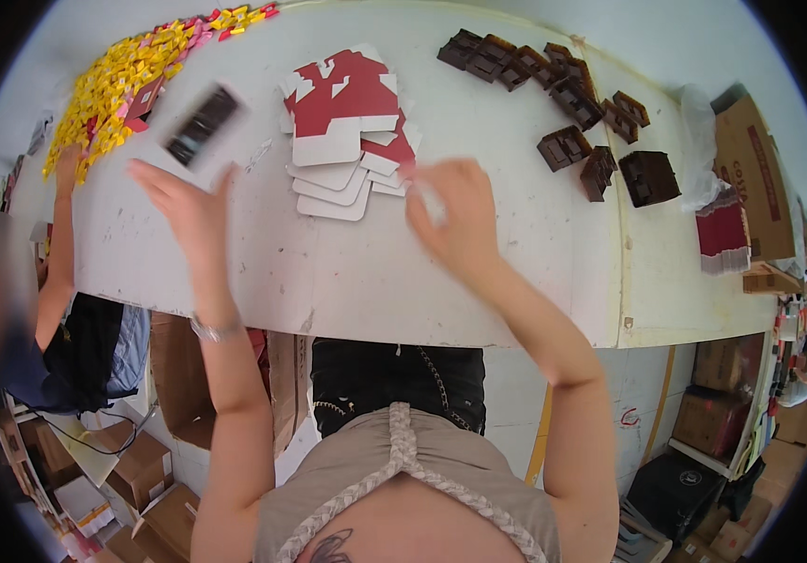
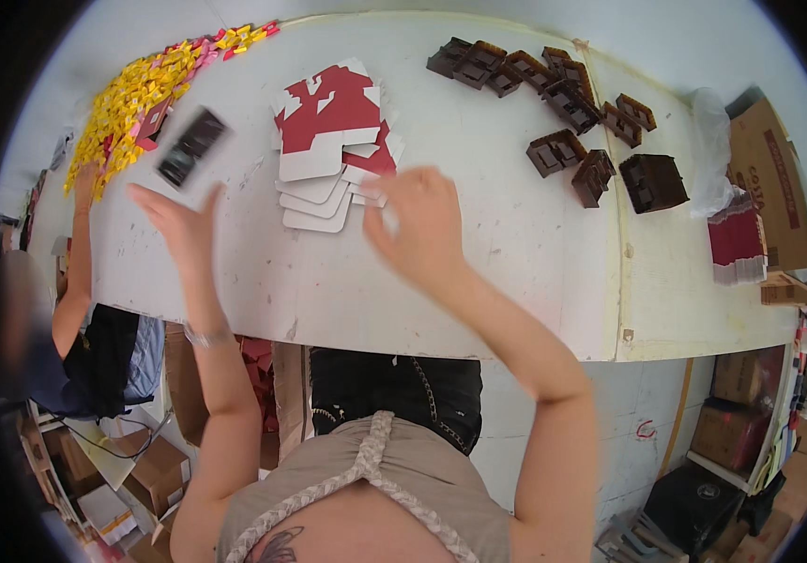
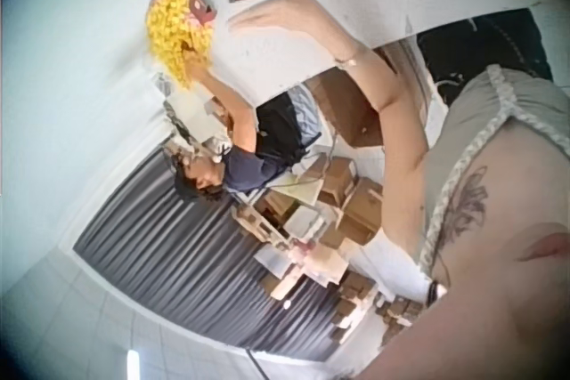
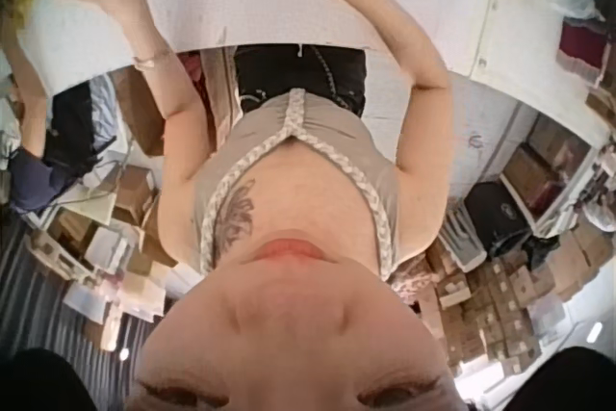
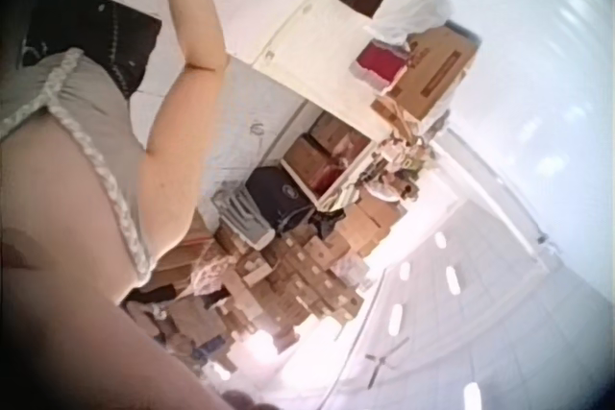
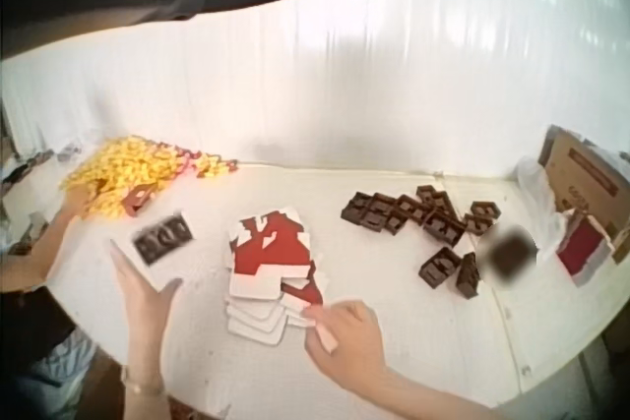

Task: The person folds red and white paper inserts into small brown cardboard boxes at a white table. The person repeatedly picks up a paper insert, folds it, places it into a box, and sets the box aside. A second person is visible across the table performing a similar task.

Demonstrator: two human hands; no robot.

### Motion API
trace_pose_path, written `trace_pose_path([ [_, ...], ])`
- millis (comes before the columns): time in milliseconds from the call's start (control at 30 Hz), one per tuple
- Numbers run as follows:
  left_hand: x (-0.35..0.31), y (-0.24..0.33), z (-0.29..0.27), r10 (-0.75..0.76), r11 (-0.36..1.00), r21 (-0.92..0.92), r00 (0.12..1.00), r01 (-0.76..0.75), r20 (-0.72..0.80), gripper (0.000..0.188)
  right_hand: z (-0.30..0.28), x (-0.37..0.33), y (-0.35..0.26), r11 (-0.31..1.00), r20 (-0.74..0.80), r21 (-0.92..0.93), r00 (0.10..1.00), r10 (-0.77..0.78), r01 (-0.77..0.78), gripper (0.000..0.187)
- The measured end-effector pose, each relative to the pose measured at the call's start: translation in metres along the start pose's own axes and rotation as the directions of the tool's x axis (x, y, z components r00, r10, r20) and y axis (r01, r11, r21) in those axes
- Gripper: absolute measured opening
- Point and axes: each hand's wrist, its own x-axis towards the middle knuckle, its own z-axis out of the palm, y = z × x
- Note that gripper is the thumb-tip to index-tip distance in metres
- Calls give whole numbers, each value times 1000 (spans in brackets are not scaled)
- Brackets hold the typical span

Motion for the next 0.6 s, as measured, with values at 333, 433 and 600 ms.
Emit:
trace_pose_path([
  [333, -40, 59, 5, 71, 895, -434, 924, 108, 376, 65, 94, 86, 88, 699, 143, -83, 686, 713, -710, 65],
  [433, -43, 77, 16, 47, 828, -528, 915, 189, 402, 57, 97, 89, 86, 692, 119, 37, 691, 713, -721, 58],
  [600, -30, 88, 44, 29, 821, -545, 940, 172, 341, 52, 112, 100, 110, 654, 316, 76, 640, 700, -753, 62],
])
